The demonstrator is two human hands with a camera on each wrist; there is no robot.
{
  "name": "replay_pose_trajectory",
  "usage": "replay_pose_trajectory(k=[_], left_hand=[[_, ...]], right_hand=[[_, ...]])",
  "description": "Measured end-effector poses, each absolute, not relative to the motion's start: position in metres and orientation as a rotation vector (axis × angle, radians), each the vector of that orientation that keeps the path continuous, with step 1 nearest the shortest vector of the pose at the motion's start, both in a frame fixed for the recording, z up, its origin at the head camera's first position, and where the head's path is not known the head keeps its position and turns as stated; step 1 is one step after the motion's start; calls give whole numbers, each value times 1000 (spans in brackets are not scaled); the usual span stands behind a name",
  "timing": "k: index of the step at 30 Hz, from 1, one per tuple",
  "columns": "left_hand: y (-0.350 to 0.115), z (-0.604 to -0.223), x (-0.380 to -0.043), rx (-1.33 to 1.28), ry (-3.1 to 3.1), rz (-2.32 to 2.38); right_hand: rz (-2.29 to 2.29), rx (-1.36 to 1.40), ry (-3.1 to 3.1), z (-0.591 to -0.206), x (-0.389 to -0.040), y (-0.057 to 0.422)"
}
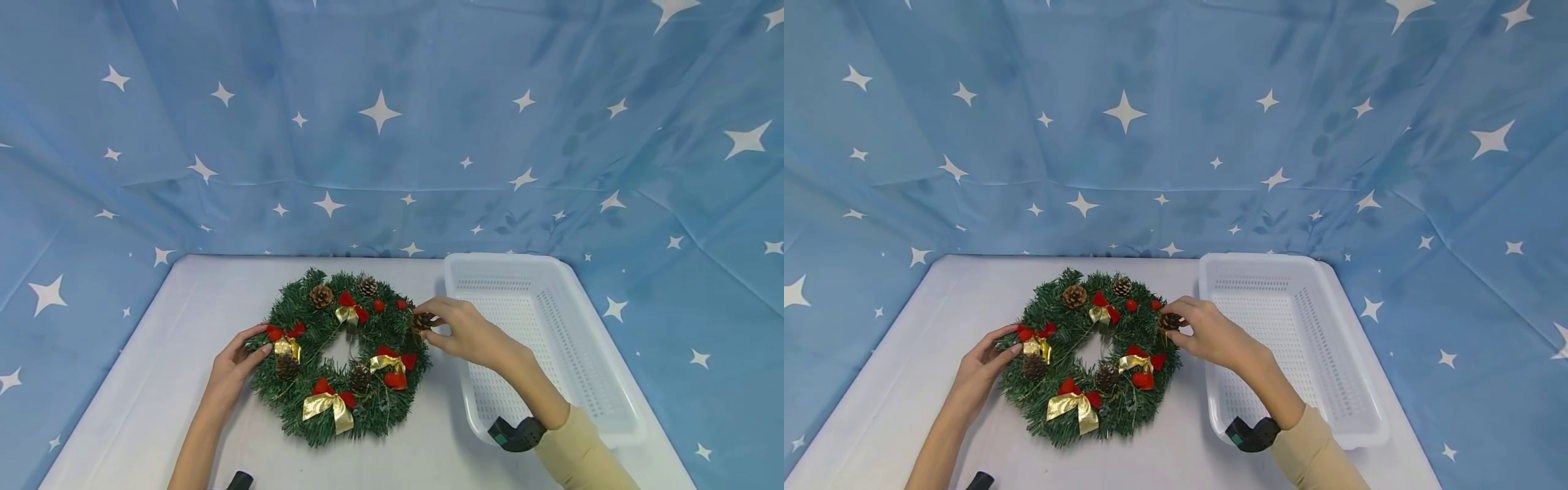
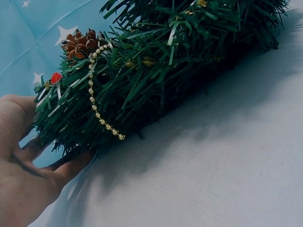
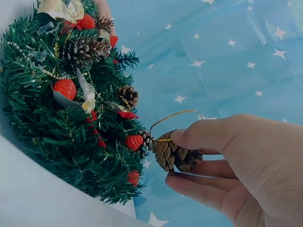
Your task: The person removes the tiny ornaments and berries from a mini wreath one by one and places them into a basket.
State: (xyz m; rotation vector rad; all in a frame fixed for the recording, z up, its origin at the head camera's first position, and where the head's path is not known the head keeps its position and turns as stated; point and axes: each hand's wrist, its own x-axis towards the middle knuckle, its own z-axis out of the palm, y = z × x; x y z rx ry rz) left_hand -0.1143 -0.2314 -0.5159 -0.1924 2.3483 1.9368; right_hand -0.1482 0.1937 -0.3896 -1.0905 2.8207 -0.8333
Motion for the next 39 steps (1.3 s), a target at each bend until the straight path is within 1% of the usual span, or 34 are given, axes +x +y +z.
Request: replay_pose_trajectory(k=[11, 28, 39], left_hand=[[-232, -517, -115, -187, 2336, 1960], [-232, -517, -115, -177, 2344, 1959], [-232, -517, -114, -175, 2370, 1922]], right_hand=[[-905, -1070, 2830, -396, -153, 201], [-953, -1063, 2889, -393, -155, 217], [-969, -1008, 2916, -394, -161, 231]])
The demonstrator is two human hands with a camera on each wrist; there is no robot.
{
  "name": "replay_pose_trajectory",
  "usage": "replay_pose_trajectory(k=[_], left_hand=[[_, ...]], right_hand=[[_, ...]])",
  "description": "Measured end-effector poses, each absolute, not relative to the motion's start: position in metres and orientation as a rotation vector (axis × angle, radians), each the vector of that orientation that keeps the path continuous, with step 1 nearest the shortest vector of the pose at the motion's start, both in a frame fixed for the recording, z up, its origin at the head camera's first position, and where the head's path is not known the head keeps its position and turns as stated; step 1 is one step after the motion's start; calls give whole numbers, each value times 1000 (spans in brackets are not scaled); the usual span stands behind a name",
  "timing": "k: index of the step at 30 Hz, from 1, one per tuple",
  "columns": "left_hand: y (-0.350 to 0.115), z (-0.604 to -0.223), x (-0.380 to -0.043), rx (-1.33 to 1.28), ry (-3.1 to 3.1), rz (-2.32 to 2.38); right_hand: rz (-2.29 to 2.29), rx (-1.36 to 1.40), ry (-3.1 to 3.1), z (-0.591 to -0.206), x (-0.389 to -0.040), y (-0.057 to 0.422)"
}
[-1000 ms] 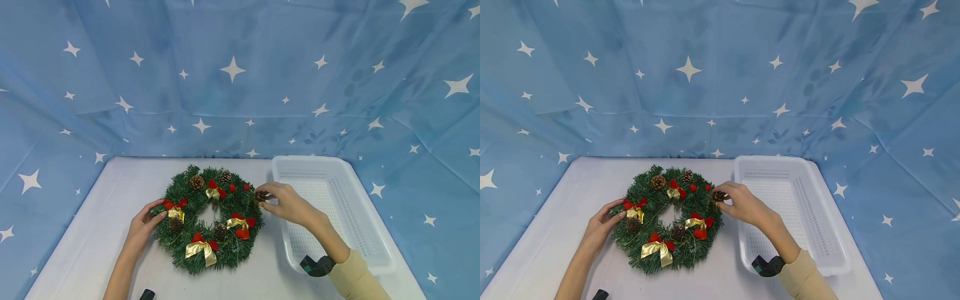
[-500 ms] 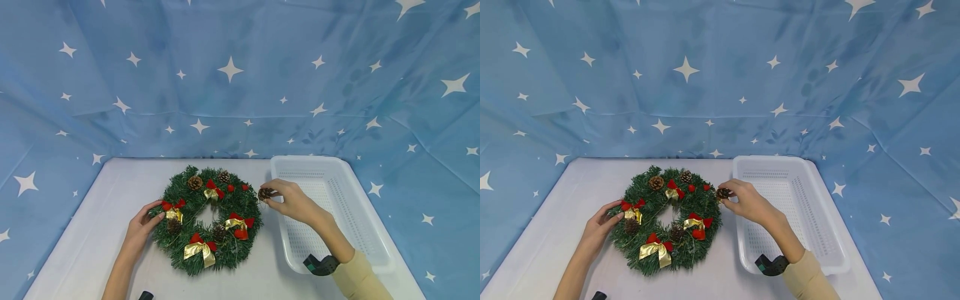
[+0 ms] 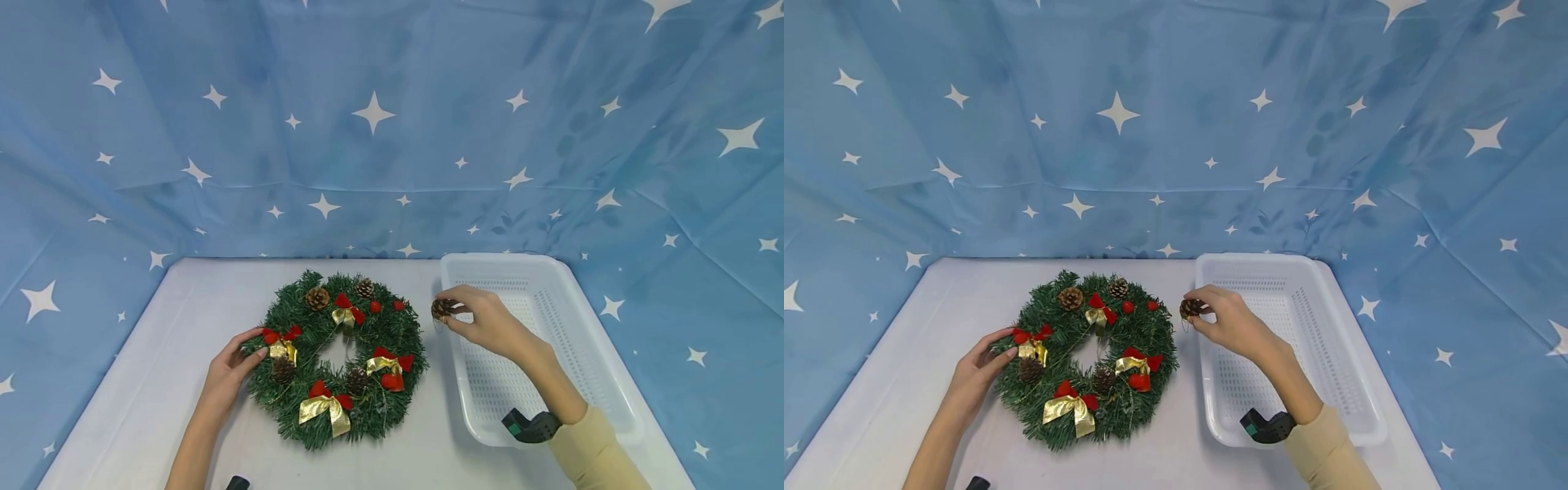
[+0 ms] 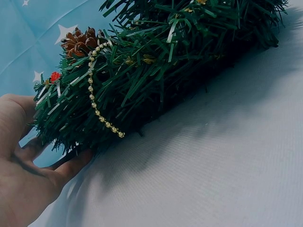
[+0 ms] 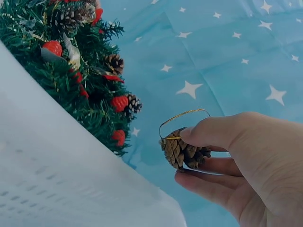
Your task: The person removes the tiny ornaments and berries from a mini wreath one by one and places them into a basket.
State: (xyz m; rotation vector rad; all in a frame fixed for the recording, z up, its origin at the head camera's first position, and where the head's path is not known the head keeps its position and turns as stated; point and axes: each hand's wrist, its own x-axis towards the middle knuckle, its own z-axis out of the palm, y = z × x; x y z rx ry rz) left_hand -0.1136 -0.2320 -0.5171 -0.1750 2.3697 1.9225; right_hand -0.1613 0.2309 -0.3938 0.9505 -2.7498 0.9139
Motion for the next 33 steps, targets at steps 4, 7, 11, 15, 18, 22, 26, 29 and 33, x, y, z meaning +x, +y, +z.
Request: replay_pose_trajectory(k=[4, 7, 11, 15, 18, 22, 26, 29, 33], left_hand=[[-233, -517, -113, -171, 2369, 1924], [-233, -518, -113, -175, 2369, 1919], [-234, -518, -113, -182, 2398, 1878], [-235, -518, -113, -173, 2432, 1840], [-233, -519, -113, -159, 2423, 1860], [-233, -519, -114, -154, 2390, 1905], [-233, -519, -114, -150, 2371, 1931], [-233, -519, -114, -151, 2376, 1927], [-233, -518, -113, -158, 2390, 1903]], right_hand=[[924, 926, -2752, -394, -164, 235], [950, 920, -2753, -394, -166, 238], [959, 897, -2758, -393, -168, 241], [955, 870, -2753, -393, -169, 246], [958, 848, -2749, -393, -171, 251], [993, 817, -2750, -392, -174, 254], [1013, 812, -2737, -394, -177, 256], [1020, 807, -2731, -396, -180, 259], [1013, 788, -2739, -399, -183, 262]])
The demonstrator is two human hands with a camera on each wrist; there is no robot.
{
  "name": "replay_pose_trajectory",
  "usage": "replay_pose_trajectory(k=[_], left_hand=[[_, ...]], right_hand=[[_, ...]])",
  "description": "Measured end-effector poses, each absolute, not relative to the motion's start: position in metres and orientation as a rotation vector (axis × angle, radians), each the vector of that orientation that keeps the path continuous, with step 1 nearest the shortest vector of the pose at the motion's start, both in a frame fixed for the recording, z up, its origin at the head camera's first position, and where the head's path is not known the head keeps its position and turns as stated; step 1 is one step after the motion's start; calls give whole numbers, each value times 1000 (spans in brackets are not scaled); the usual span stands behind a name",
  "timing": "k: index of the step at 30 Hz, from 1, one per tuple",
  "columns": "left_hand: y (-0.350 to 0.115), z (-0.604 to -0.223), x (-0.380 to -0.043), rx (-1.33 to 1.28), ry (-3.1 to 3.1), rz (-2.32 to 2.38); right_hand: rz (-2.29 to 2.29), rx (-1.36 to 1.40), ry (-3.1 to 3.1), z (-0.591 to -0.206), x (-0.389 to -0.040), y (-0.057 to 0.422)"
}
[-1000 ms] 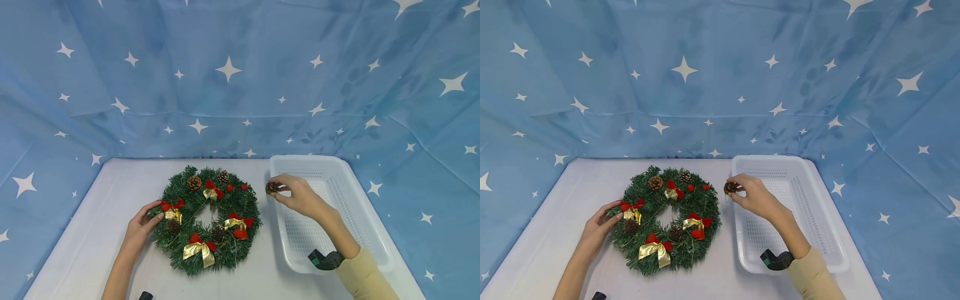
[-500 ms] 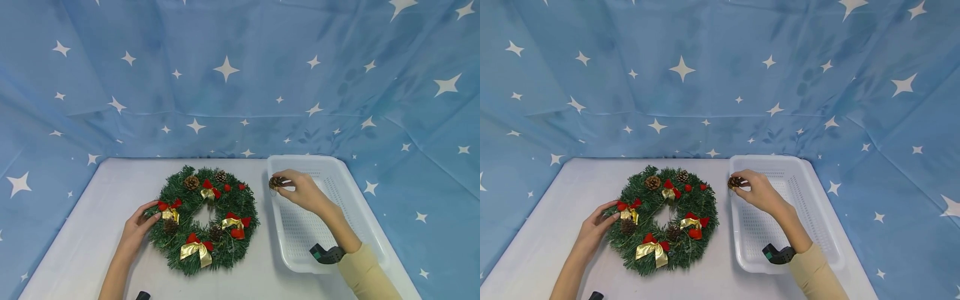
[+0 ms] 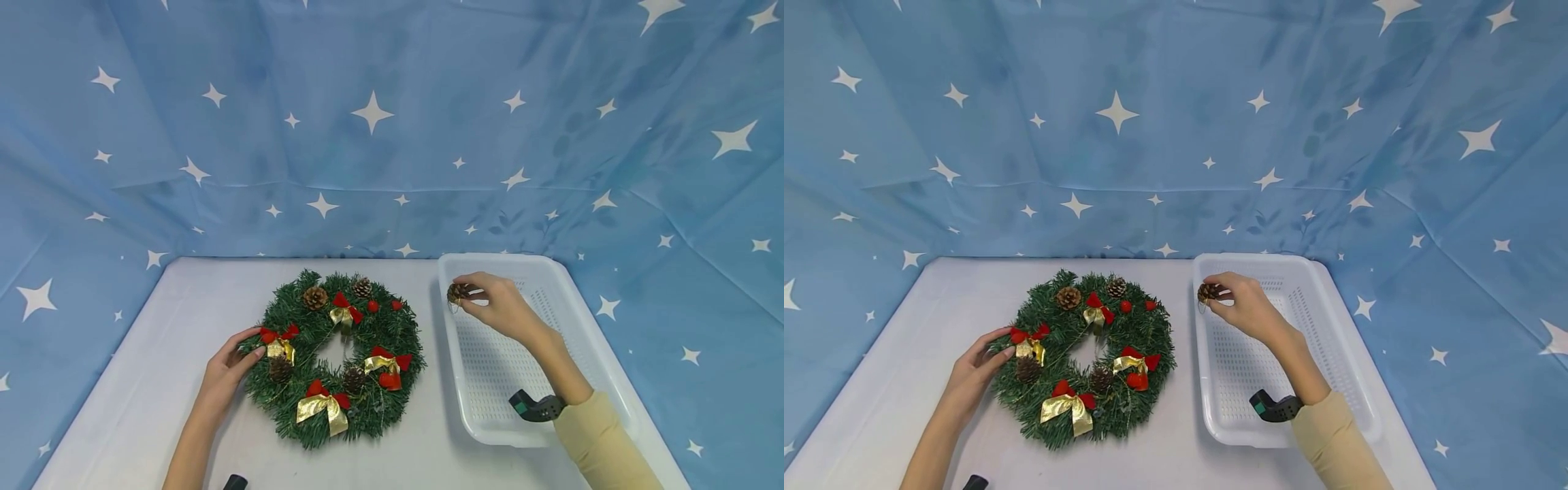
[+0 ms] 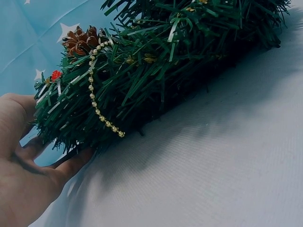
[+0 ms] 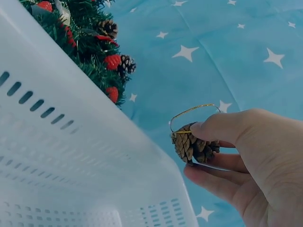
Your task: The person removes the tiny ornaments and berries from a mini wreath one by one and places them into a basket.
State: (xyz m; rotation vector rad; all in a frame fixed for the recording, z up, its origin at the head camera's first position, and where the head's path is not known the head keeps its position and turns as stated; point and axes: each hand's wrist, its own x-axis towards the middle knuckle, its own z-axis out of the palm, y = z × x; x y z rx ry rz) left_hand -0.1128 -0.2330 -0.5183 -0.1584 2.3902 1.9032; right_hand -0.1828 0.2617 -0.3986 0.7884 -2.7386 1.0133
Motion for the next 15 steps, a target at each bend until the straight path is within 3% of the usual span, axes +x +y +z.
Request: replay_pose_trajectory(k=[15], left_hand=[[-232, -518, -112, -171, 2386, 1904]], right_hand=[[1026, 682, -2786, -408, -192, 272]])
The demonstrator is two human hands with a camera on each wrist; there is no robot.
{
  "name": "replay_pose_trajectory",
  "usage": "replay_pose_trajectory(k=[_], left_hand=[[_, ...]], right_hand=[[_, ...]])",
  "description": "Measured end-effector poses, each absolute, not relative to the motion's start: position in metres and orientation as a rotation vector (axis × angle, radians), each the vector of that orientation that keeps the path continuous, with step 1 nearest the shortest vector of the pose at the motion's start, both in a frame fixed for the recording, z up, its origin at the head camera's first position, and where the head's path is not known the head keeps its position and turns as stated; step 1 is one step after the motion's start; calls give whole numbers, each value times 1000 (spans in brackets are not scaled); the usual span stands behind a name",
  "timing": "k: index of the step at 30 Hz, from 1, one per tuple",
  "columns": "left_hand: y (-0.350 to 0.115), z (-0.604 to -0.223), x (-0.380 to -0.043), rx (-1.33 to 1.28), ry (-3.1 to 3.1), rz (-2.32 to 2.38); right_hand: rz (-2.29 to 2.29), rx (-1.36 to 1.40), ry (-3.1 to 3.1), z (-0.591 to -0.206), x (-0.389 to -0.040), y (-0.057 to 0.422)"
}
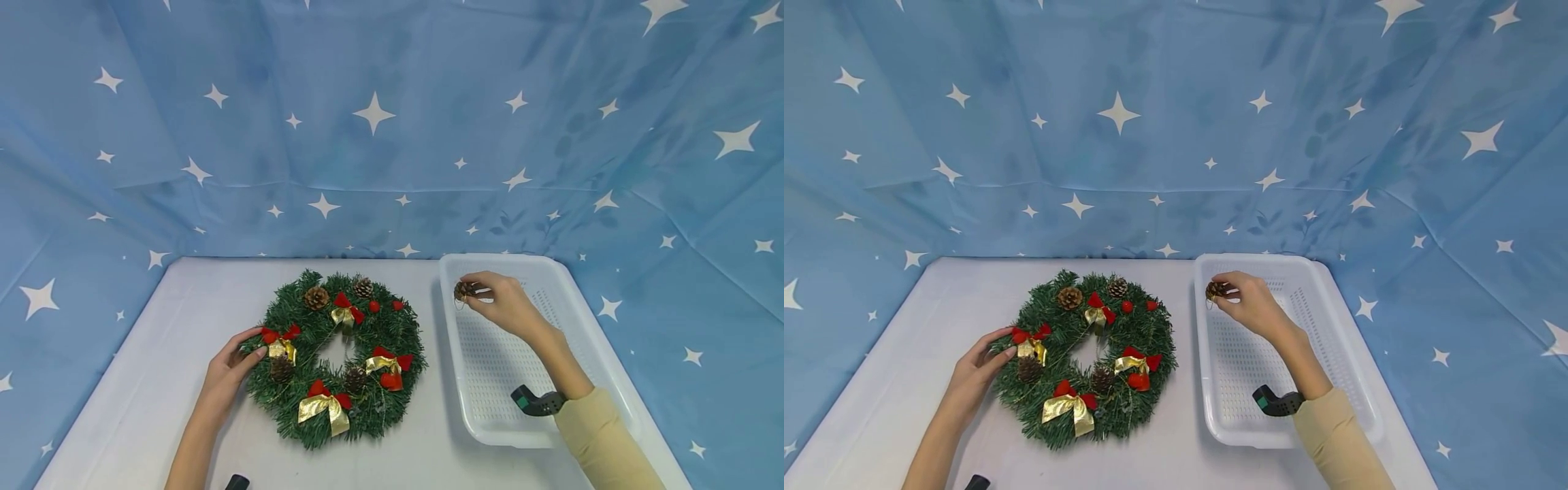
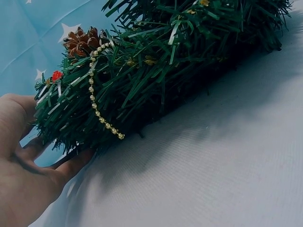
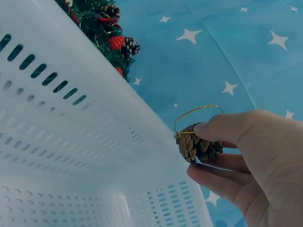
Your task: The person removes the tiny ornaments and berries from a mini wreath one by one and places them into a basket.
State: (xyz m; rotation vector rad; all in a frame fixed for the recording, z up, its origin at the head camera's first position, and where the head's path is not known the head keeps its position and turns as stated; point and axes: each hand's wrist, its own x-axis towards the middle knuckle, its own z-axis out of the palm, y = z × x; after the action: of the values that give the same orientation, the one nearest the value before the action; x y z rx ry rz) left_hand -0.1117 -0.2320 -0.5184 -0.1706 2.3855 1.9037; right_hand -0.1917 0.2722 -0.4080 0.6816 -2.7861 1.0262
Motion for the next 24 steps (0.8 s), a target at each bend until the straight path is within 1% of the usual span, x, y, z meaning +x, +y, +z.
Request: replay_pose_trajectory(k=[15, 24], left_hand=[[-232, -517, -114, -191, 2357, 1922], [-232, -520, -114, -194, 2342, 1940]], right_hand=[[997, 572, -2846, -415, -202, 281], [1003, 538, -2885, -426, -211, 284]])
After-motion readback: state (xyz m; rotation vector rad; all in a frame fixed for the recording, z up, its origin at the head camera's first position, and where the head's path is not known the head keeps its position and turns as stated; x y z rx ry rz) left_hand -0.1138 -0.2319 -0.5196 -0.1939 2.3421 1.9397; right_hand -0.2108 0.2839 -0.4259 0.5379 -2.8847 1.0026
